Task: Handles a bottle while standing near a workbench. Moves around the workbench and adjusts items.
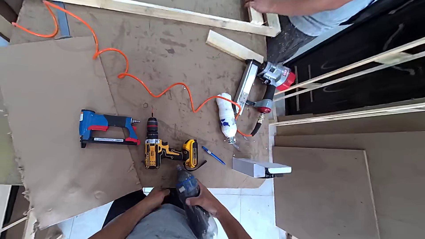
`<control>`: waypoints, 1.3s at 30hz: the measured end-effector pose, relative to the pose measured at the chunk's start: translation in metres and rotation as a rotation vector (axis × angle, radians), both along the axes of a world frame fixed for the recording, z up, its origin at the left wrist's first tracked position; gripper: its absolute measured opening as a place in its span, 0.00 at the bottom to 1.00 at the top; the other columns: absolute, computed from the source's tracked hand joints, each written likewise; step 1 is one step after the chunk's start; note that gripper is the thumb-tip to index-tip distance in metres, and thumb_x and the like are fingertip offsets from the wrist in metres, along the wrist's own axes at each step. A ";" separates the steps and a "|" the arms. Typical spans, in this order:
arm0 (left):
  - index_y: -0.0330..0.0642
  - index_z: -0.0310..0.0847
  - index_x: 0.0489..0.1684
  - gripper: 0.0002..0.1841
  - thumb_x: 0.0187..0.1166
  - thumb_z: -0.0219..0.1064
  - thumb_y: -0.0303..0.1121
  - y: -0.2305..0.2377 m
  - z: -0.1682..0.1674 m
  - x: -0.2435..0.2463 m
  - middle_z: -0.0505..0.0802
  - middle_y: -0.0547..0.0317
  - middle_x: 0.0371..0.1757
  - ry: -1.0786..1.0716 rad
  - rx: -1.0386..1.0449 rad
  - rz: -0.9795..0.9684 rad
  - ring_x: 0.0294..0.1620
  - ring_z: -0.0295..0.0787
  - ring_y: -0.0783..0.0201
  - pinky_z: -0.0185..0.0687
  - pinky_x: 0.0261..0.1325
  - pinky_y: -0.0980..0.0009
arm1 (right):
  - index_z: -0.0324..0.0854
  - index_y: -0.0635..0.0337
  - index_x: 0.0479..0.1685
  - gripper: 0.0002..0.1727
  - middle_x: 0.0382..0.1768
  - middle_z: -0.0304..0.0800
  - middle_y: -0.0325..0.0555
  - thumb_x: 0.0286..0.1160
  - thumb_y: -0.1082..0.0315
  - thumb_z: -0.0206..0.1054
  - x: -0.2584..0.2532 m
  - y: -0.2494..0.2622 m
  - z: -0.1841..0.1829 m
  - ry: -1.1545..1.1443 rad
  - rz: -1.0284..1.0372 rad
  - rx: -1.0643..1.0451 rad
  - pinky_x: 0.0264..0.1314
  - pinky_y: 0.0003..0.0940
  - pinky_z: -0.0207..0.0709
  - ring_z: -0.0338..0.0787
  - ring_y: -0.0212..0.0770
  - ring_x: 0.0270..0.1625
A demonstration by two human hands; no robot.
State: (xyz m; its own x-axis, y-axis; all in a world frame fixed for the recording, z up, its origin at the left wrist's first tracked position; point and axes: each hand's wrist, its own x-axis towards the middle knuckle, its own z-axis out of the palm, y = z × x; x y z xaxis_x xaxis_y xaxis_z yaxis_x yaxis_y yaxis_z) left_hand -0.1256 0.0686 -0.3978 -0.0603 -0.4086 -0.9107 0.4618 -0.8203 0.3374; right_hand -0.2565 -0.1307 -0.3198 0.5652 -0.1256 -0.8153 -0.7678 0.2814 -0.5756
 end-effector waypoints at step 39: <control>0.36 0.80 0.69 0.57 0.43 0.80 0.76 -0.013 0.092 0.062 0.93 0.49 0.54 -1.250 -1.029 -0.136 0.56 0.90 0.62 0.89 0.61 0.61 | 0.76 0.69 0.72 0.52 0.66 0.88 0.54 0.46 0.43 0.88 0.046 0.062 -0.038 -0.899 -0.209 -0.518 0.77 0.41 0.79 0.86 0.39 0.71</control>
